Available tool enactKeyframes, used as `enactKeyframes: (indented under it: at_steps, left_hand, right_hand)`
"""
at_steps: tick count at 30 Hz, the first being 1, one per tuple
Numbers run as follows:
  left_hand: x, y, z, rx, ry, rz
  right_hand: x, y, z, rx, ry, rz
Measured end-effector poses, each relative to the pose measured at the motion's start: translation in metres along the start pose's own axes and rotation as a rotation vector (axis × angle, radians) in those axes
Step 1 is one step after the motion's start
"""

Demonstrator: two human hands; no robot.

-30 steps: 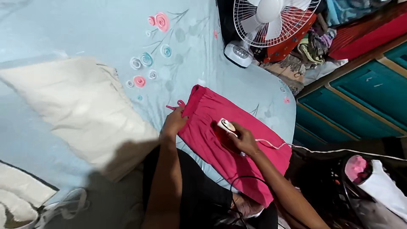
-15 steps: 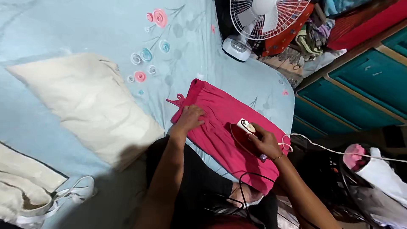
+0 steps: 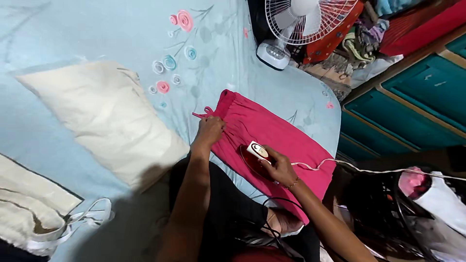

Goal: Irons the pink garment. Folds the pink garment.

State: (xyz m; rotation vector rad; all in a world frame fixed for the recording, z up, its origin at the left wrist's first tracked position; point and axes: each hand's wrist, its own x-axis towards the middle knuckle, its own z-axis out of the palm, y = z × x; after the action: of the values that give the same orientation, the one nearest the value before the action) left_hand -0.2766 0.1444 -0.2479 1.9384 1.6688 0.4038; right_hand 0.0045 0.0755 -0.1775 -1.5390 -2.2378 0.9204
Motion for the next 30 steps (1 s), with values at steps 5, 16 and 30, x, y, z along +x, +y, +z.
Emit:
enactKeyframes:
  at_steps: [5, 16, 30]
  left_hand:
    - [-0.004, -0.01, -0.005, -0.172, 0.16, -0.227]
    - [-0.005, -0.004, -0.018, -0.293, 0.112, -0.45]
    - [-0.006, 0.019, 0.007, -0.056, 0.178, 0.153]
  right_hand:
    - [0.032, -0.019, 0.014, -0.034, 0.024, 0.011]
    - [0.076, -0.032, 0.007, -0.108, -0.176, 0.123]
    - [-0.044, 0.022, -0.071, -0.059, 0.062, 0.111]
